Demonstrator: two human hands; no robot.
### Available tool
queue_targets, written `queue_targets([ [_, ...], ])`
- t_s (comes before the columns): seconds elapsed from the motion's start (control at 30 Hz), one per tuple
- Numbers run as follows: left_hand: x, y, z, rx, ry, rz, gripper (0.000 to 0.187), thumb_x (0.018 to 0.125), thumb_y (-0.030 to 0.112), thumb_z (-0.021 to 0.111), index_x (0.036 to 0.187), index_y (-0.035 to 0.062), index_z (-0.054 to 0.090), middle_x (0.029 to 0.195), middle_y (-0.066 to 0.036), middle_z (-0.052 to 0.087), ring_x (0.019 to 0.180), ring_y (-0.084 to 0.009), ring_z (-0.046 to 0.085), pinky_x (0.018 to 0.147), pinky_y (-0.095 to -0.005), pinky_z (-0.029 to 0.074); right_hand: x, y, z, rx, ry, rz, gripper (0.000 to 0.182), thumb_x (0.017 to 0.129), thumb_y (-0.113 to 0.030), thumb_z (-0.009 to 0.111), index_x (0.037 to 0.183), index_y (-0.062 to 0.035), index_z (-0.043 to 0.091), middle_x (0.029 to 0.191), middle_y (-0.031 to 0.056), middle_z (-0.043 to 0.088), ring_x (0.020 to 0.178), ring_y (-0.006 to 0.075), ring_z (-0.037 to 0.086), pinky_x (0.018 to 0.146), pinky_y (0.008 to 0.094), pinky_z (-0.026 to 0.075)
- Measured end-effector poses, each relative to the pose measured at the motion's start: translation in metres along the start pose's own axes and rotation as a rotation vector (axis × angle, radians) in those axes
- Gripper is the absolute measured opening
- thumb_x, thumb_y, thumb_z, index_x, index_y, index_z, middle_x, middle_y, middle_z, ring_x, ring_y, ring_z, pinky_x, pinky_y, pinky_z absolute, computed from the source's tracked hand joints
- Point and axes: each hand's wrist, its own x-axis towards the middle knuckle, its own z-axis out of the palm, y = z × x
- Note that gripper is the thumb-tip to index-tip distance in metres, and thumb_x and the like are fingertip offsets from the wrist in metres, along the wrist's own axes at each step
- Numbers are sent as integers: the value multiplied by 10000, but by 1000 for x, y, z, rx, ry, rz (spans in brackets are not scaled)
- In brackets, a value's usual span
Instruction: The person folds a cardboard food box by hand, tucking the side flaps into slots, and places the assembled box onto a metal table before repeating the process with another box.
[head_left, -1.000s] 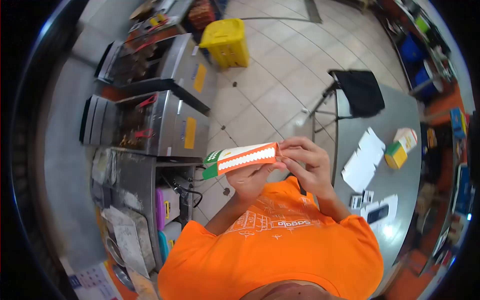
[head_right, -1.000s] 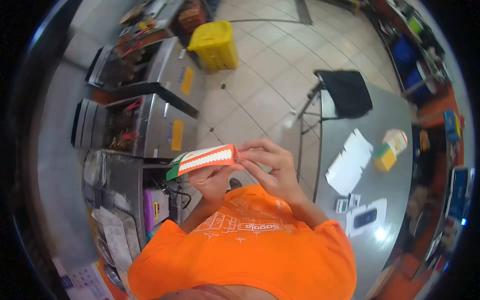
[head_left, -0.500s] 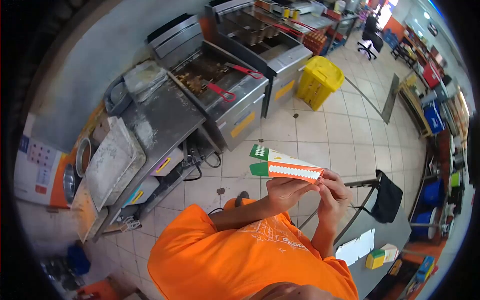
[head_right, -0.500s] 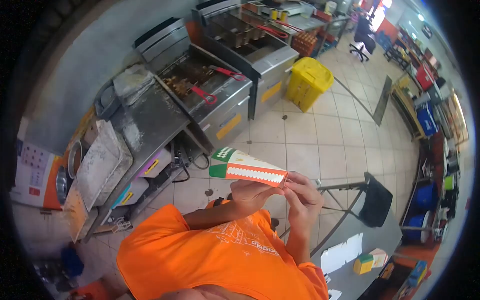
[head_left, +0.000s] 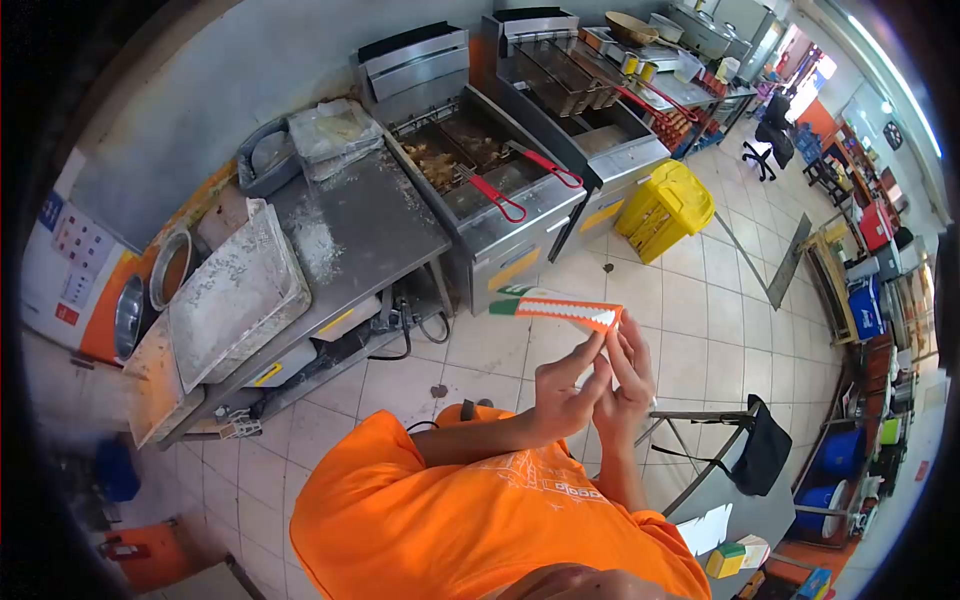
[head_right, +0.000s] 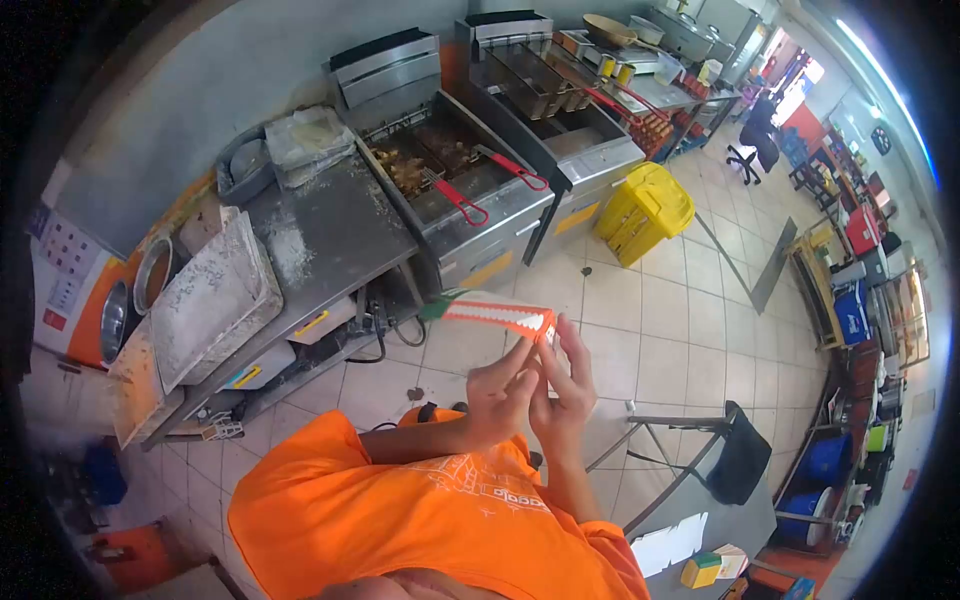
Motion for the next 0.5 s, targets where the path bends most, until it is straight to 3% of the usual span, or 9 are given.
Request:
queue_targets([
  [0.03,2,2,-1,-65,12,-74,411,944,33,555,1329,-105,518,1279,-250,613,1181,-288,617,958,-332,498,1,3,0,-32,-1,21,396,844,61,632,1237,11,646,1251,238,618,1108,338,643,928,375,512],
  [0.07,8,1,-3,-37,-6,-21,410,958,21,520,1350,-98,503,1256,-229,631,1140,-259,634,953,-315,493,1,6,-2,-66,-2,44,398,857,53,622,1253,16,631,1228,237,631,1085,324,655,907,367,520],
  [0.1,10,-4,-9,-97,-123,-34,423,963,16,498,1371,-92,485,1262,-222,624,1129,-237,629,982,-314,471,-1,11,-4,-104,-2,74,400,870,45,612,1270,20,617,1205,235,644,1063,310,668,887,359,528],
  [0.13,14,-12,-12,-188,-218,-157,435,941,32,550,1361,-72,505,1270,-206,616,1163,-253,608,1012,-346,454,-5,19,-3,-92,25,228,401,892,34,598,1293,31,591,1095,229,686,952,250,703,806,345,549],
  [0.17,19,-19,-15,-100,-287,-128,443,917,60,598,1342,-42,530,1246,-183,617,1158,-260,601,1008,-365,452,-4,24,-6,-67,61,392,375,901,12,620,1276,19,607,1020,195,713,871,183,706,753,323,555],
  [0.2,25,-25,-18,-12,-354,-93,452,892,89,645,1323,-13,555,1221,-159,619,1154,-268,593,1004,-385,450,0,28,-8,97,101,500,354,897,-3,639,1248,36,617,1005,183,716,870,177,701,736,319,560],
  [0.27,37,-34,-23,507,-414,332,458,836,171,729,1267,66,613,1106,-97,640,1069,-266,606,928,-401,475,4,40,-15,345,171,676,319,890,-29,668,1194,64,635,986,162,714,858,172,692,711,309,569],
  [0.4,22,-41,-26,768,-458,294,545,614,275,864,1084,123,633,1162,-64,596,1119,-285,542,964,-428,415,-7,58,-20,617,242,850,270,881,-52,693,1102,96,653,966,145,703,821,178,682,682,294,585],
  [0.5,16,-42,-22,783,-483,227,562,604,286,873,1083,121,630,1146,-67,594,1108,-289,544,946,-436,423,-16,59,-18,712,235,887,247,871,-63,707,1066,83,670,963,126,702,850,162,672,724,293,575],
])
